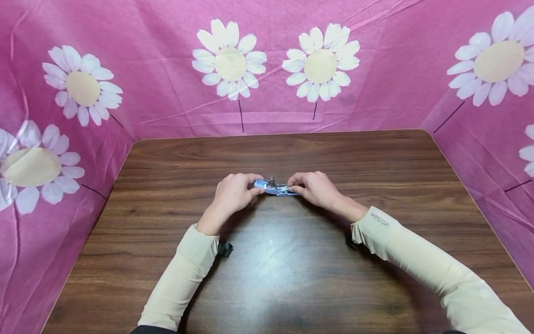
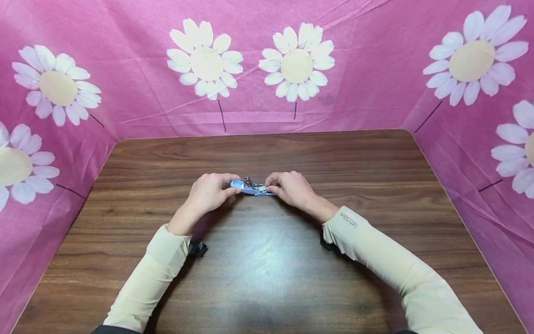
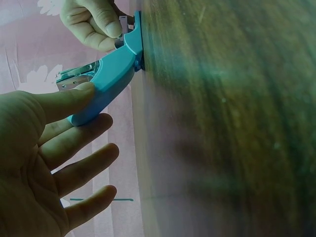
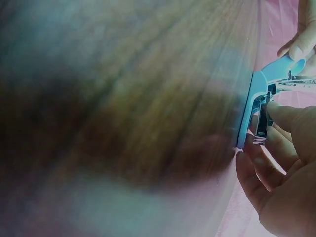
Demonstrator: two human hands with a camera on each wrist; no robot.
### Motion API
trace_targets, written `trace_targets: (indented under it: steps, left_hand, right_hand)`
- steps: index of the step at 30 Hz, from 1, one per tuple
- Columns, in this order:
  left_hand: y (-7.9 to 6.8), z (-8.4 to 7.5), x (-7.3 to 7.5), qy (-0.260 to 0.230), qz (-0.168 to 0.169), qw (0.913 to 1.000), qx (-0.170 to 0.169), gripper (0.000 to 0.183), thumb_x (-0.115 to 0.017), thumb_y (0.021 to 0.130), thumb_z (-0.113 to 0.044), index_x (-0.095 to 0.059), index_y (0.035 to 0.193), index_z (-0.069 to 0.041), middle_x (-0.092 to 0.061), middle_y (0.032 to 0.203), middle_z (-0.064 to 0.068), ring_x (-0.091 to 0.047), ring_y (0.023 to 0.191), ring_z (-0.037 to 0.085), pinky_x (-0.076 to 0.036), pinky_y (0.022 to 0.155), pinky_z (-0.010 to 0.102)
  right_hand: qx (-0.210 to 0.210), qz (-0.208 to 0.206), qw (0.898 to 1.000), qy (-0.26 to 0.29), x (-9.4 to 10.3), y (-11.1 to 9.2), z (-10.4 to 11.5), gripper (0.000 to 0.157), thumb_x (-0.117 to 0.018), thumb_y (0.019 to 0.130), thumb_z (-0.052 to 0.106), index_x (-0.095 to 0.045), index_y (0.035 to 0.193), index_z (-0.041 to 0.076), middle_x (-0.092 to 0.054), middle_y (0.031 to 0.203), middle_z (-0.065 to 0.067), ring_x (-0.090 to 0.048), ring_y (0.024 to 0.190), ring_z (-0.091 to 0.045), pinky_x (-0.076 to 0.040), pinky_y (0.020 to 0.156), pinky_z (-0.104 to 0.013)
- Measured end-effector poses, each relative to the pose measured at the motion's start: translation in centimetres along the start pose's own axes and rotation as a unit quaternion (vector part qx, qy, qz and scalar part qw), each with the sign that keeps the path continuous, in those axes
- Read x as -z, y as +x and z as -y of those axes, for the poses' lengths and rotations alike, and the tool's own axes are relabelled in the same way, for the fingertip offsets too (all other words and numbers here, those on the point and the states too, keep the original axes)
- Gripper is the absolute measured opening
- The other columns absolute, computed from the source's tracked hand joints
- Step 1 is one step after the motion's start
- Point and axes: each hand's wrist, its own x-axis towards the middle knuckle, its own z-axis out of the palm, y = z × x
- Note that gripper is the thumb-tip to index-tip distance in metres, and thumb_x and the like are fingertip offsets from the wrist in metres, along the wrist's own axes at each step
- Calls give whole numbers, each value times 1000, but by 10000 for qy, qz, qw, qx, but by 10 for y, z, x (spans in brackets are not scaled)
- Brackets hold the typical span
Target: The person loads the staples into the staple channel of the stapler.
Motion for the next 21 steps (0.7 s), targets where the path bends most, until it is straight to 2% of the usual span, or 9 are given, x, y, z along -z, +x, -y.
trace_targets:
  steps: [7, 21]
  left_hand:
    - [0, 1, -1, -17, 8, 10000, 13, 26, -77, 89, -43, -75, 113, -37, -72, 86, -7, -58, 71, 20, -41, 54, 34]
    - [0, 1, 1, 15, 7, 10000, -5, 26, -76, 89, -43, -75, 114, -37, -74, 90, -7, -61, 74, 21, -42, 55, 34]
  right_hand:
    - [4, 26, 10000, -20, 0, -1, -1, 9, -75, 92, 27, -77, 100, 22, -80, 97, 6, -73, 85, -11, -53, 75, -41]
    - [72, 63, 9999, 117, 5, -4, -10, 12, -74, 92, 23, -77, 103, 20, -80, 98, 5, -75, 95, -15, -53, 85, -43]
